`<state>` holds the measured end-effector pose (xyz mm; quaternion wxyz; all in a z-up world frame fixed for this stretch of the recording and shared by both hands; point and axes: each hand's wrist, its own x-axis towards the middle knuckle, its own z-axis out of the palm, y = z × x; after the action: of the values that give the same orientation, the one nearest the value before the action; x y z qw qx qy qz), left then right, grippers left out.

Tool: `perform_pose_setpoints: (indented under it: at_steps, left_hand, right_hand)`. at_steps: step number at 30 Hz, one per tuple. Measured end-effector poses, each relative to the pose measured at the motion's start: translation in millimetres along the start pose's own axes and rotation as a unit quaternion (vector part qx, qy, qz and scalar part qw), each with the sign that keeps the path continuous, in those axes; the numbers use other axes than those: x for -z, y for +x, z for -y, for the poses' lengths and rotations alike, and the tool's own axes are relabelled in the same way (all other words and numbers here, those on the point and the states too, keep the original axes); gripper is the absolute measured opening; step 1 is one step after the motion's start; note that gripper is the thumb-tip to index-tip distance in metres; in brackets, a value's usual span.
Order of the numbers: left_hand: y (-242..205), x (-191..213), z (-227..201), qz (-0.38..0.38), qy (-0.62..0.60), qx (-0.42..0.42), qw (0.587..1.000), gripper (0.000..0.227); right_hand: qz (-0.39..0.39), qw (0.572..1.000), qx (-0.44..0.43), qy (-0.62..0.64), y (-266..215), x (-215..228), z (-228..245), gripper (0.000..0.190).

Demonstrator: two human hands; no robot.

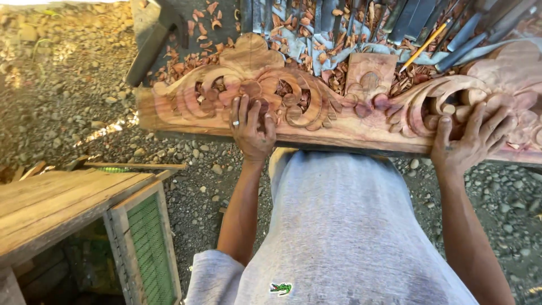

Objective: Carving an ornate design into a piece of wood using various chisels and a mallet.

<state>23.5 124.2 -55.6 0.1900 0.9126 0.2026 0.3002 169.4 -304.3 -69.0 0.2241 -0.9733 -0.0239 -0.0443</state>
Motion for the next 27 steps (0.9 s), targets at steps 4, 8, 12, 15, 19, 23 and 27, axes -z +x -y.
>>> perform_pose_setpoints:
  at_steps: [4, 8, 12, 15, 19, 23, 27]
  left_hand:
    - [-33, 8, -4, 0.069, 0.062, 0.008, 0.996, 0.045]
    - [-95, 19, -10, 0.137, 0.138, 0.046, 0.98, 0.059]
    - [-205, 15, 11, 0.182, 0.087, 0.167, 0.965, 0.071]
    - [-382, 0, 58, 0.294, -0.154, 0.553, 0.764, 0.049]
    - [-544, 38, 10, 0.268, -0.095, 0.616, 0.734, 0.025]
    - [-556, 63, -36, 0.301, -0.084, 0.603, 0.734, 0.023]
    - [-478, 16, 10, 0.373, -0.035, 0.454, 0.808, 0.023]
  right_hand:
    - [0.001, 1.0, 0.02, -0.003, -7, -6, -21, 0.08]
    - [-0.004, 0.999, 0.036, 0.002, -5, -11, -27, 0.081]
    - [0.003, 0.999, 0.042, -0.01, -7, -11, -29, 0.081]
    - [0.01, 0.998, 0.046, -0.029, -7, -12, -30, 0.082]
    - [0.013, 0.998, 0.046, -0.04, -4, -8, -27, 0.082]
    - [0.005, 0.998, 0.044, -0.046, -8, -13, -33, 0.08]
    - [-0.036, 0.997, 0.059, -0.041, 1, -22, -35, 0.078]
